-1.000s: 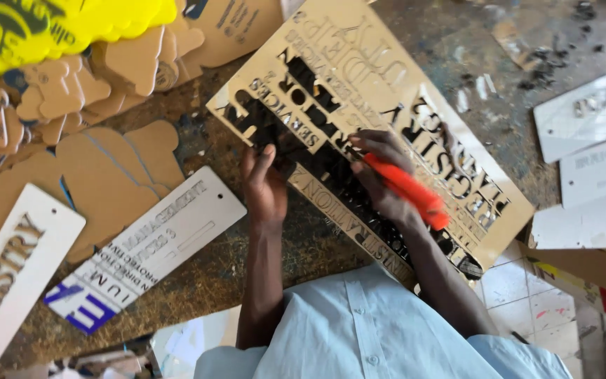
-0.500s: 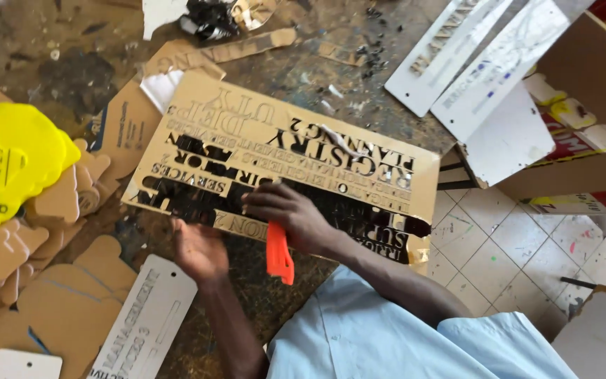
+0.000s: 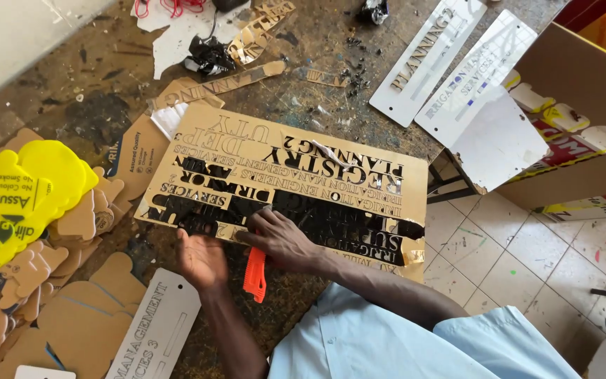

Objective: Using a utility knife to cut out and remove excess vinyl from a sign stencil to reveal letters.

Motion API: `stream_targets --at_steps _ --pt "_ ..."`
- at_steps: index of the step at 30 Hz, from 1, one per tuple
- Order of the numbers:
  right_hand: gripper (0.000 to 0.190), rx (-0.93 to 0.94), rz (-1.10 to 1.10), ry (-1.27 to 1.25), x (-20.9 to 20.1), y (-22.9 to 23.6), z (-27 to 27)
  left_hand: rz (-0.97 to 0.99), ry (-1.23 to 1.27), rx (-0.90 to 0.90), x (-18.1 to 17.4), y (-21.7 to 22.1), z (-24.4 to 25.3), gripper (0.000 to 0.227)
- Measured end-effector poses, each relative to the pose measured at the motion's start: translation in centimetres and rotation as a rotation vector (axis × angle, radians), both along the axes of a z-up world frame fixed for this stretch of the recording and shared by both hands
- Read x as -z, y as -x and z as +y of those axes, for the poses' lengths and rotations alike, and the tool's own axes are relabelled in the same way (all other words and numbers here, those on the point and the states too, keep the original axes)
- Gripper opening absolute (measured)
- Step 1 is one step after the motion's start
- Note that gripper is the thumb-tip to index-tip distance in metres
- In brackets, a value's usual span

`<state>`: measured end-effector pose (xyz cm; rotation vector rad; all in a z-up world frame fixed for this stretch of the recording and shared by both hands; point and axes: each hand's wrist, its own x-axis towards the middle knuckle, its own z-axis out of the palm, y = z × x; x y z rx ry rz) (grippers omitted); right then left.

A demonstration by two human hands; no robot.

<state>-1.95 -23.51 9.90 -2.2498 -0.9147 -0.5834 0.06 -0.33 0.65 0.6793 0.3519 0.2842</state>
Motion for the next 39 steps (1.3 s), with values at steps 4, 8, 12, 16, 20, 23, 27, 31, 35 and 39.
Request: stream_targets --at_steps 4,8,12,16,20,23,27,31,35,39 --pt "0.037 0.020 -0.002 0.022 -1.9 0.4 -0.1 0.018 0.016 0.005 -1.6 0.4 -0.6 0.016" --pt "0.048 0.083 0.002 0.069 -4.7 1.5 0.0 0.022 0.022 -0.016 -0.9 0.5 0.0 0.015" --pt "0.055 0.160 0.017 0.120 -4.0 2.5 0.3 0.030 0.063 -0.030 -2.9 1.0 -1.2 0.012" --pt "0.063 0.169 -0.008 0.134 -4.5 2.8 0.0 0.047 0.067 -0.031 -4.1 0.8 -1.6 0.016" --pt "0.077 0.127 0.017 0.148 -3.7 2.7 0.2 0.063 0.066 -0.040 -4.3 0.9 -1.6 0.020" --pt "0.087 0.084 0.027 0.156 -2.8 2.3 0.1 0.046 0.100 -0.033 -5.2 0.9 -1.8 0.016" --pt "0.085 0.049 -0.007 0.147 -2.1 1.9 0.2 0.021 0.089 -0.006 -6.4 1.1 -1.8 0.015" --pt "0.082 0.036 -0.015 0.135 -2.5 2.1 0.3 0.043 0.072 0.014 -6.7 1.4 -1.7 0.009" --pt "0.081 0.018 0.077 0.291 -1.2 2.2 0.2 0.049 0.110 0.040 -4.9 1.7 -1.2 0.056" --pt "0.084 0.003 0.172 0.402 -0.5 2.3 0.4 -0.027 0.177 0.212 -6.4 3.6 -2.8 0.038"
